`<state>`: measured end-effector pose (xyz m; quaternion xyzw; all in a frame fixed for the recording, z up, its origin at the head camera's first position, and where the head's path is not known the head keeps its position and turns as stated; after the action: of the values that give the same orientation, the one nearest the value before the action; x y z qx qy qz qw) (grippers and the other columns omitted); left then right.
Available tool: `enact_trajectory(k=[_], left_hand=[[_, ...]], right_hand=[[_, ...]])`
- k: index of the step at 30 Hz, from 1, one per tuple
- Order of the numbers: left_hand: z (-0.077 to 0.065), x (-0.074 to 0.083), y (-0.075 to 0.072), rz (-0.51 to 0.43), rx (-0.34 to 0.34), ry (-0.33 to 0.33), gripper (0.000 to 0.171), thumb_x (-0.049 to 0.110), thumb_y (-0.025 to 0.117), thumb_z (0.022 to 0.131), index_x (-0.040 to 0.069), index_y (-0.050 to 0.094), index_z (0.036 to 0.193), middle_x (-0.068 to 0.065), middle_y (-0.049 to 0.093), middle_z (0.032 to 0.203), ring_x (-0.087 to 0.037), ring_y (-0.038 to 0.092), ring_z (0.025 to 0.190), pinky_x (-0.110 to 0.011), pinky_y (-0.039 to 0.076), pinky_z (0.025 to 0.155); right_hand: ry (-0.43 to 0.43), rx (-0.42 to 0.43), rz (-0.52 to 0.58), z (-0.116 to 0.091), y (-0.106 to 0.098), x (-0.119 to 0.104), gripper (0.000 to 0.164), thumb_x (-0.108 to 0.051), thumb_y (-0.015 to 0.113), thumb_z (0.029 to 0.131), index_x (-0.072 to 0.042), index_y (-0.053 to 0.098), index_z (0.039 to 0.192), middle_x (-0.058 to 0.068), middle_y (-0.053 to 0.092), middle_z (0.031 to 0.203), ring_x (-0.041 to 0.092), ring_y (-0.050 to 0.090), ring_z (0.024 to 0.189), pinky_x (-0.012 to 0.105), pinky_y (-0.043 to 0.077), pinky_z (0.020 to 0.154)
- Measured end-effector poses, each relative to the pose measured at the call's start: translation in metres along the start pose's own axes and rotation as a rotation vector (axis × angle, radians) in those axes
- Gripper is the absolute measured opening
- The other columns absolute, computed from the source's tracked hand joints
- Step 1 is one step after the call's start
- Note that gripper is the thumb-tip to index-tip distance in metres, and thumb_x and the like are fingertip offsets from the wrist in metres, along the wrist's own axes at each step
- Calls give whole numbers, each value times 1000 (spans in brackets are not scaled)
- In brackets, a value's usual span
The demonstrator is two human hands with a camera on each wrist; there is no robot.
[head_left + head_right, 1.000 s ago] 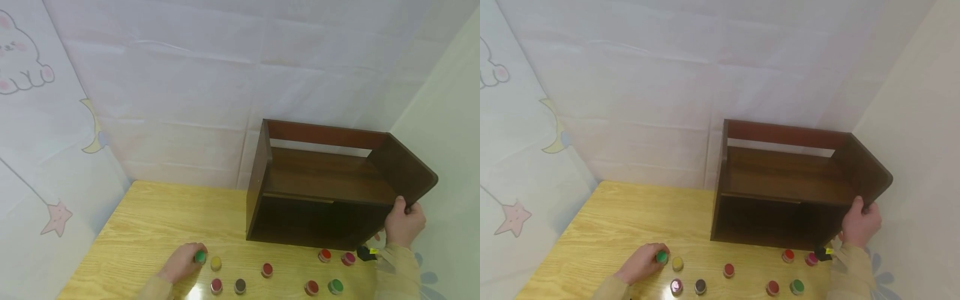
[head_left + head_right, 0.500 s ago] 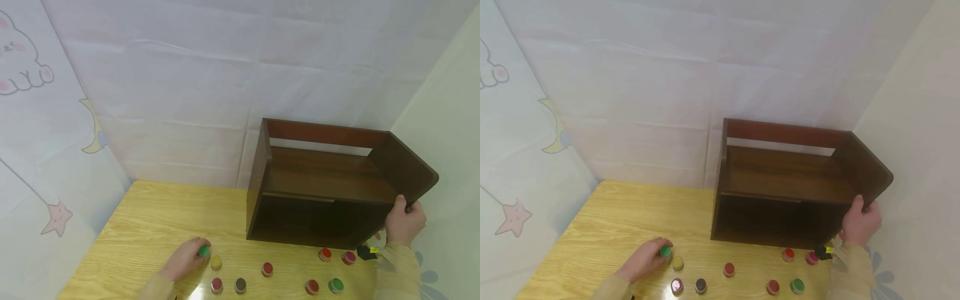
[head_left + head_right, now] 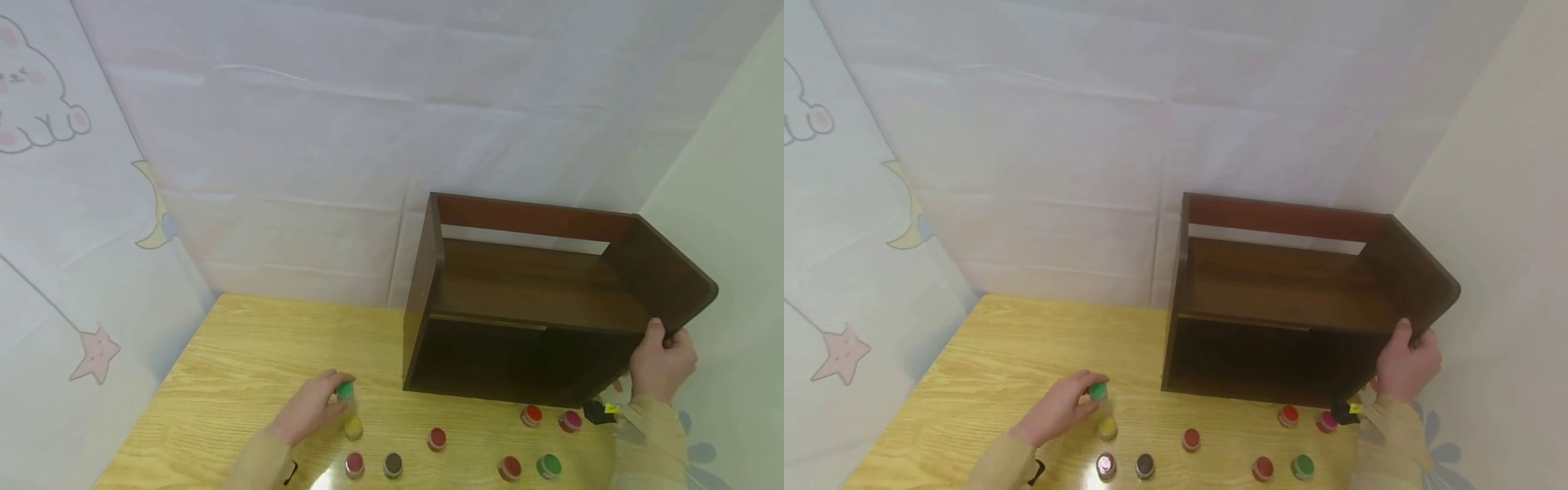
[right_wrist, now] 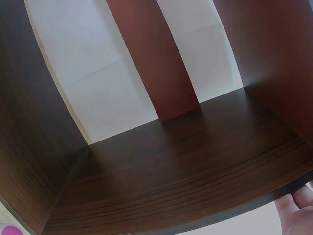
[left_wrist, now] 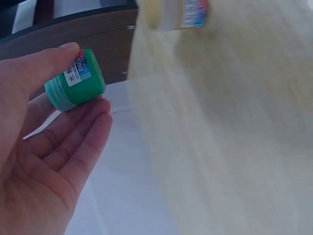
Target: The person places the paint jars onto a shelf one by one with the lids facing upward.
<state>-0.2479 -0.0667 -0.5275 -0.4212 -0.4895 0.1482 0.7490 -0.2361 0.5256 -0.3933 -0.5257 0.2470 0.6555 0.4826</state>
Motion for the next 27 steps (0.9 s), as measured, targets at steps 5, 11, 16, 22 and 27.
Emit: enact_trajectory(k=[5, 11, 16, 22, 27], left_hand=[[9, 11, -9, 55, 31, 22, 38, 19, 73, 92, 4, 69, 127, -3, 72, 106, -19, 70, 98, -37, 60, 85], [18, 29, -18, 76, 47, 50, 40, 22, 74, 92, 7, 70, 129, 1, 71, 106, -13, 67, 98, -34, 60, 85], [27, 45, -33, 82, 72, 94, 40, 21, 74, 92, 4, 71, 128, 0, 72, 104, -14, 68, 96, -33, 60, 83], [40, 65, -58, 129, 122, 152, 42, 22, 75, 91, 4, 71, 128, 2, 71, 101, -12, 67, 93, -32, 59, 81], [52, 92, -84, 166, 163, 234, 40, 21, 76, 90, 6, 71, 127, -1, 73, 104, -16, 69, 95, -33, 59, 84]], right_hand=[[-10, -3, -7, -3, 0, -4, 34, -32, 57, 99, -19, 50, 69, -19, 39, 56, 2, 37, 57, 19, 28, 54], [-3, 0, 17, -2, 0, -3, 35, -31, 58, 99, -17, 50, 68, -19, 39, 54, 2, 37, 55, 19, 27, 54], [-1, 6, 23, 0, 0, -2, 34, -30, 59, 98, -19, 51, 68, -20, 41, 54, 1, 38, 55, 18, 28, 54], [10, 8, 13, 1, 0, 1, 30, -31, 59, 99, -25, 54, 70, -21, 44, 59, 1, 41, 62, 17, 30, 59], [1, 8, 1, 1, 0, 0, 35, -32, 59, 99, -19, 50, 67, -19, 40, 56, 3, 38, 60, 19, 29, 58]])
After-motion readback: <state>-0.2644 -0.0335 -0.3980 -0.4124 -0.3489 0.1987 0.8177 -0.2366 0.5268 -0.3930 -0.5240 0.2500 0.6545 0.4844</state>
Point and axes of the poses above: each hand's wrist, its own z-axis towards the middle knuckle, its own y-axis out of the palm, x = y × z, the point moved 9 cm from there along z, towards the middle knuckle
